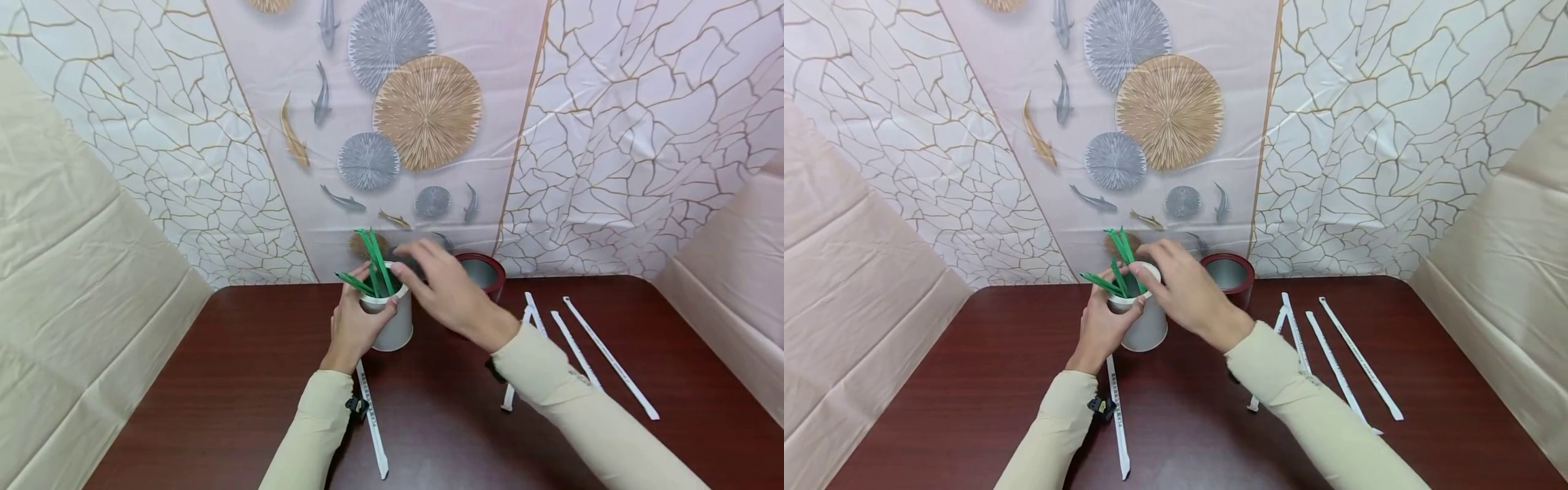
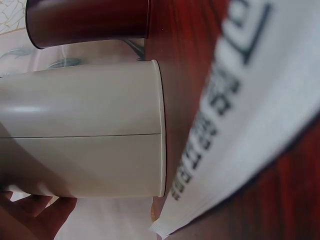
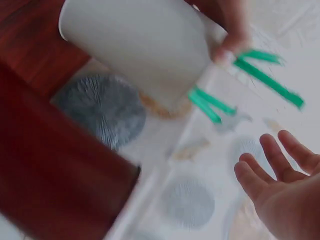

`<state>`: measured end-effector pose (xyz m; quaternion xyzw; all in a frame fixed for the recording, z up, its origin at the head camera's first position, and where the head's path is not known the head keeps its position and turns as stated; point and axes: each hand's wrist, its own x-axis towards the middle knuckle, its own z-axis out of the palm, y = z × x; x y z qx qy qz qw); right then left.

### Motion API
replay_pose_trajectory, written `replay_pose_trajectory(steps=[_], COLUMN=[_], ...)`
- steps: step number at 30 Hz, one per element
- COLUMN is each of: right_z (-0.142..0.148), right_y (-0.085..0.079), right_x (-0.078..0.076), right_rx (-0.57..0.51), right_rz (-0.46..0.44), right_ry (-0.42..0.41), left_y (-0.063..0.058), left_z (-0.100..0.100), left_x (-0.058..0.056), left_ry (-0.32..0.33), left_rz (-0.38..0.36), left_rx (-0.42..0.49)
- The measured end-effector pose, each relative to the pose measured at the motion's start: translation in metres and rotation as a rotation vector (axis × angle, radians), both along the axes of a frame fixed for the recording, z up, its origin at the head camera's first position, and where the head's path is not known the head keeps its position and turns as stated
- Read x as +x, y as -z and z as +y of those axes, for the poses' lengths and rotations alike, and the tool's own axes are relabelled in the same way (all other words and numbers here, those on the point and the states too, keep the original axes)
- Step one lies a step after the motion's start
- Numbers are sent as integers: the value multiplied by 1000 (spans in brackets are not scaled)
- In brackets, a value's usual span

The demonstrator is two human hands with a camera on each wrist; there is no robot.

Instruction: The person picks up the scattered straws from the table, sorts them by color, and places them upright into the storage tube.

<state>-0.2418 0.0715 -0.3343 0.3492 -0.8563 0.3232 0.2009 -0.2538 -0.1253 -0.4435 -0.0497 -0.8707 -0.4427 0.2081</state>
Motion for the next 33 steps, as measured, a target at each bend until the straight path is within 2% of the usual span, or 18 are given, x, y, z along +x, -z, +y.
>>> replay_pose_trajectory(steps=[3, 7, 11, 17, 25, 33], right_z=[23, 61, 90, 113, 120, 112], right_y=[-10, -13, 2, 31, 47, 53], right_x=[-4, -17, -29, -32, -38, -51], right_rx=[6, 123, 239, 271, 206, 204], right_rz=[-39, -164, -255, -348, -359, -283], right_ry=[19, 109, 151, 153, 192, 145], left_y=[0, -2, -1, 0, -2, 0], left_z=[-1, -2, -4, 0, 3, 1], left_x=[1, 2, 2, 3, 1, 1], left_ry=[3, -4, -21, -13, 1, -13], left_rz=[5, -3, -9, -4, -9, -10], left_rx=[11, 12, 2, 16, 9, 1])
